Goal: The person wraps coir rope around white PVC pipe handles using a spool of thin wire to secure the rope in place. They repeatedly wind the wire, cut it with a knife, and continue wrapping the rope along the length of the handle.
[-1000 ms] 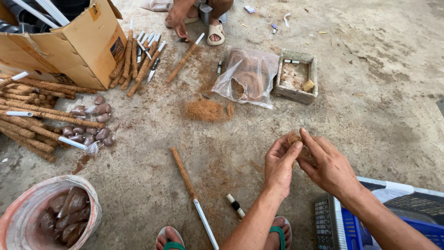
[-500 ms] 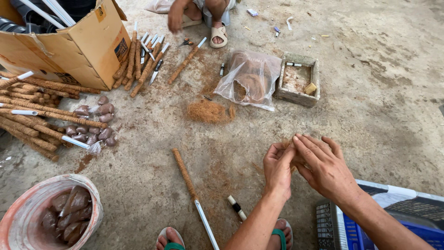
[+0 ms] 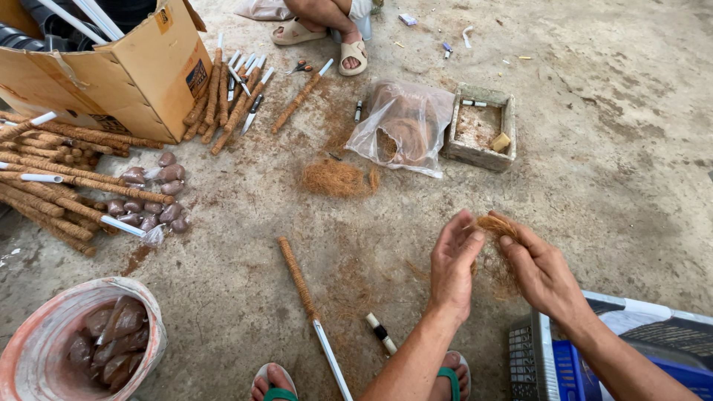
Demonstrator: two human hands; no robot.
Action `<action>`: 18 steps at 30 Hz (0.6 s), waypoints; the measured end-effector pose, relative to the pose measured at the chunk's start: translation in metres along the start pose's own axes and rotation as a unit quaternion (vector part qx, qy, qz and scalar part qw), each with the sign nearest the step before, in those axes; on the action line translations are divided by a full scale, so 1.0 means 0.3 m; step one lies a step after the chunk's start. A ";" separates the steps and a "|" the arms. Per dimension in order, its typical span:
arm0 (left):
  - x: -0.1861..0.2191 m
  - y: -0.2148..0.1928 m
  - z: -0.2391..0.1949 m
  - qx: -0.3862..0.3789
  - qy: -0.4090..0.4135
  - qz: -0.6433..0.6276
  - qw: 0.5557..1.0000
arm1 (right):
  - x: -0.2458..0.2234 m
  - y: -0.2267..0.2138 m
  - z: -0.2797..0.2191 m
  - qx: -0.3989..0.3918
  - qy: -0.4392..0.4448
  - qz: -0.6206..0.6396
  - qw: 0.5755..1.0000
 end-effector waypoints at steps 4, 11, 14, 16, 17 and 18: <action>-0.027 0.016 -0.005 -0.057 0.009 -0.045 0.997 | -0.006 -0.011 0.012 -0.031 -0.110 0.119 0.986; -0.024 -0.001 0.011 0.043 -0.022 -0.036 0.998 | -0.056 -0.007 0.000 -0.006 -0.133 0.064 0.989; 0.004 -0.011 0.022 0.124 -0.062 -0.040 0.989 | -0.077 0.000 -0.002 0.011 -0.181 -0.080 0.980; 0.020 -0.025 0.031 0.155 -0.089 -0.050 0.983 | -0.086 0.007 -0.005 0.008 -0.191 -0.077 0.979; 0.027 -0.030 0.038 0.147 -0.068 -0.062 0.985 | -0.090 0.009 -0.004 0.007 -0.195 -0.076 0.978; 0.031 -0.036 0.045 0.137 -0.048 -0.072 0.987 | -0.092 0.010 -0.006 0.008 -0.193 -0.070 0.979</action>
Point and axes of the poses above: each hand's wrist, its own z-axis towards the middle knuckle, its own y-axis out of the palm, x = y × z, the point moved 1 cm from there along z, towards the middle knuckle, and after that the axes turned 11 degrees about x, right-handed, at the moved point
